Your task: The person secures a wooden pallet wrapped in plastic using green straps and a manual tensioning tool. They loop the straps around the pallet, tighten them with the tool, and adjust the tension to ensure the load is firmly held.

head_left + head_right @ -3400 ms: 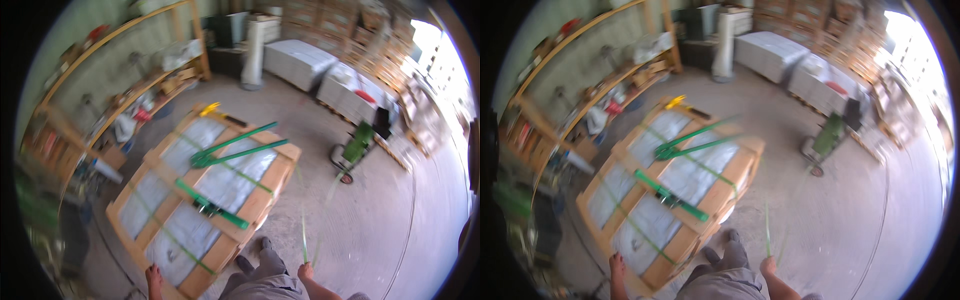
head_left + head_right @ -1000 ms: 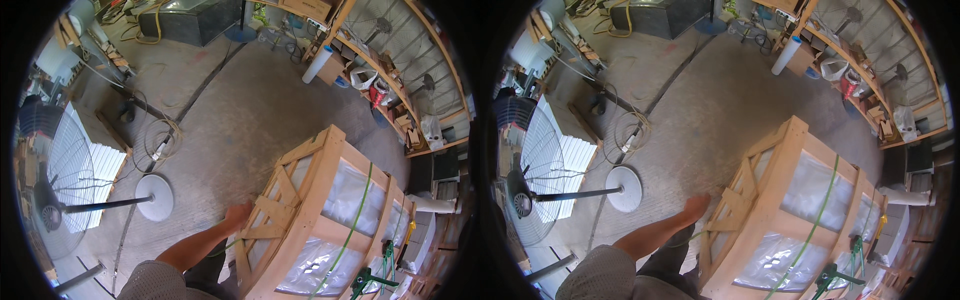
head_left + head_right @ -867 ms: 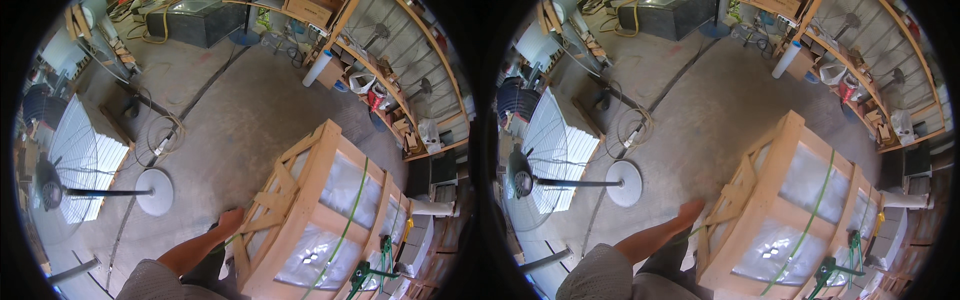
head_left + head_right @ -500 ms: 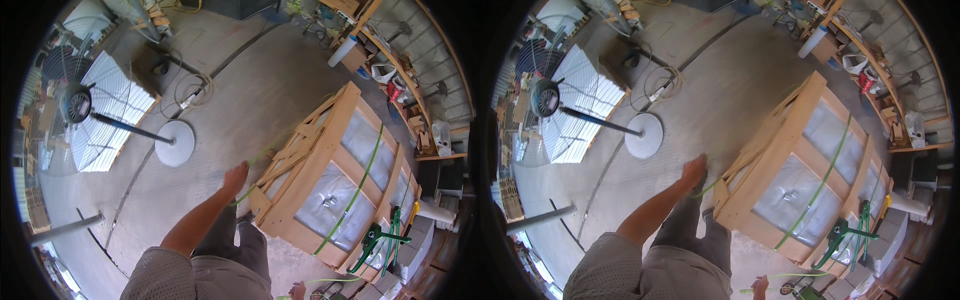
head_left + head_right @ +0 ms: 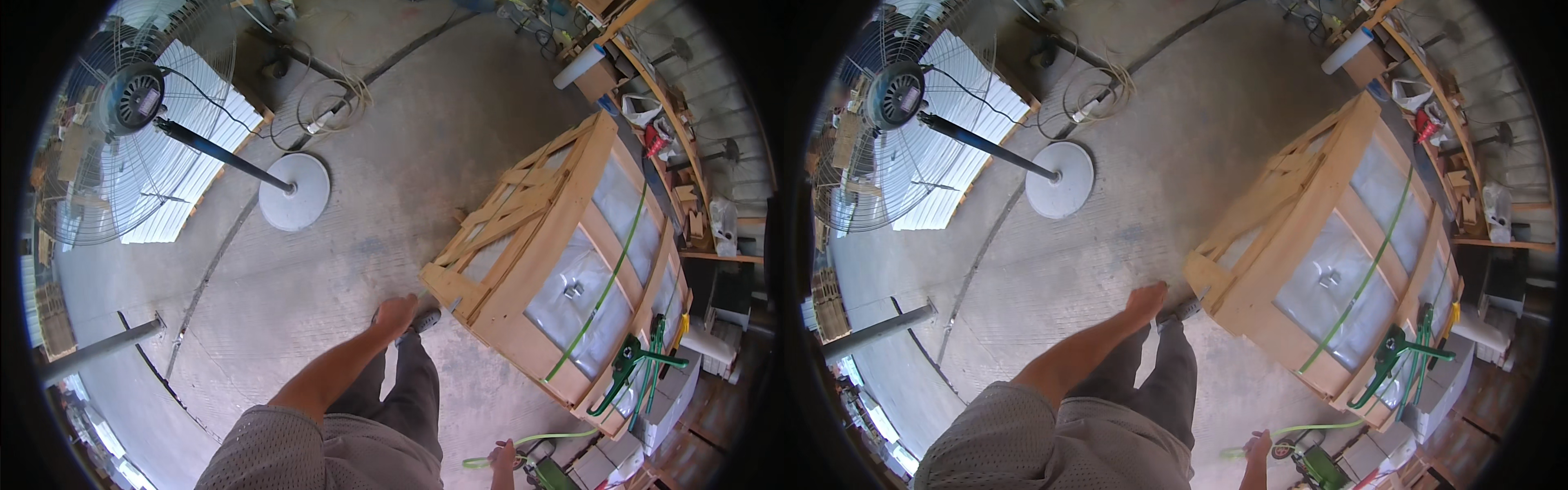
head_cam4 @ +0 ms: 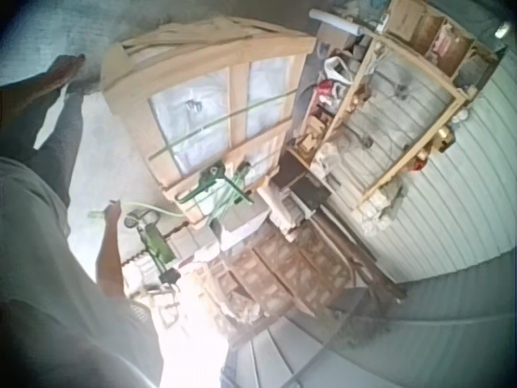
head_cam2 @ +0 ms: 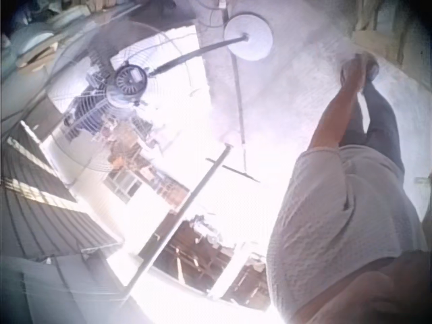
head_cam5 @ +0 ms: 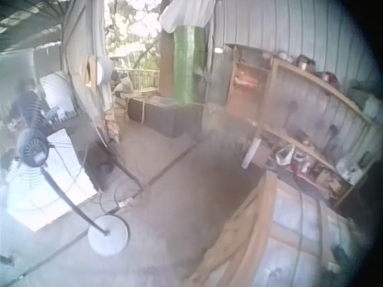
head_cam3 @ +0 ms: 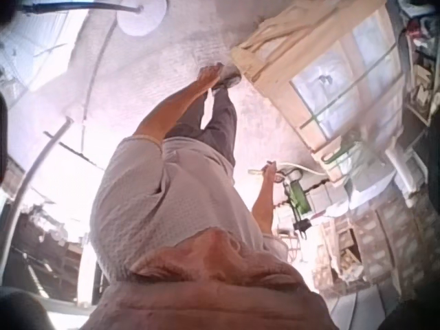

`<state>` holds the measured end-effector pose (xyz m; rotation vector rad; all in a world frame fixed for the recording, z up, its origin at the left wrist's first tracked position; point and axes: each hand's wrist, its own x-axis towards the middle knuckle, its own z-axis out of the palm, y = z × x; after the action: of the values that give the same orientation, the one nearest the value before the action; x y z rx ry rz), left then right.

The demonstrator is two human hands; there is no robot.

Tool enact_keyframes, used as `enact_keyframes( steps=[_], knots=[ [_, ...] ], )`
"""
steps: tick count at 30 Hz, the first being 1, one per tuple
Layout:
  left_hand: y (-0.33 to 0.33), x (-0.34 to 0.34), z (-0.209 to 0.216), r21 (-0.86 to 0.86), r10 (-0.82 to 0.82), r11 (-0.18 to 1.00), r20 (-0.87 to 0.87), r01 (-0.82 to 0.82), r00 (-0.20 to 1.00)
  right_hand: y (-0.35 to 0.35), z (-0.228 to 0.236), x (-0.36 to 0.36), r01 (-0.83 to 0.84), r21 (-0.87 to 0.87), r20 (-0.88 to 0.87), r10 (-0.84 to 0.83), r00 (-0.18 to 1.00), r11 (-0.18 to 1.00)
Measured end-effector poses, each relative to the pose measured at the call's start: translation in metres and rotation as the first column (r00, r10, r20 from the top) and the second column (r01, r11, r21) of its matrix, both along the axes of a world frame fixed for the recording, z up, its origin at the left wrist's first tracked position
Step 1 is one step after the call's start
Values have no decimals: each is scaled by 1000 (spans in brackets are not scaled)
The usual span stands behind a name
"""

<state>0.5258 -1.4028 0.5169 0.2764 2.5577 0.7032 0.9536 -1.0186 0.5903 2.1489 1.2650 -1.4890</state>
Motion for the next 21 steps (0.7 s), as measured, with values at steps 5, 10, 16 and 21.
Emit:
enact_keyframes(
  steps=[5, 10, 16, 21],
  knots=[
    [31, 64, 0, -14, 26, 1000, 28, -26, 999, -8, 14, 2, 5, -12, 26, -4, 1000, 1000],
    [54, 99, 9, -146, 78, 987, 27, -73, 997, -3, 6, 46, 38, -70, -22, -40, 999, 997],
    [69, 155, 14, -261, 50, 960, -192, -100, 980, -17, -12, 84, 53, -121, -109, -66, 992, 991],
    [102, 204, 12, -274, 149, 946, -103, -172, 983, -26, 0, 107, -18, -162, -277, -28, 960, 987]
  ],
)
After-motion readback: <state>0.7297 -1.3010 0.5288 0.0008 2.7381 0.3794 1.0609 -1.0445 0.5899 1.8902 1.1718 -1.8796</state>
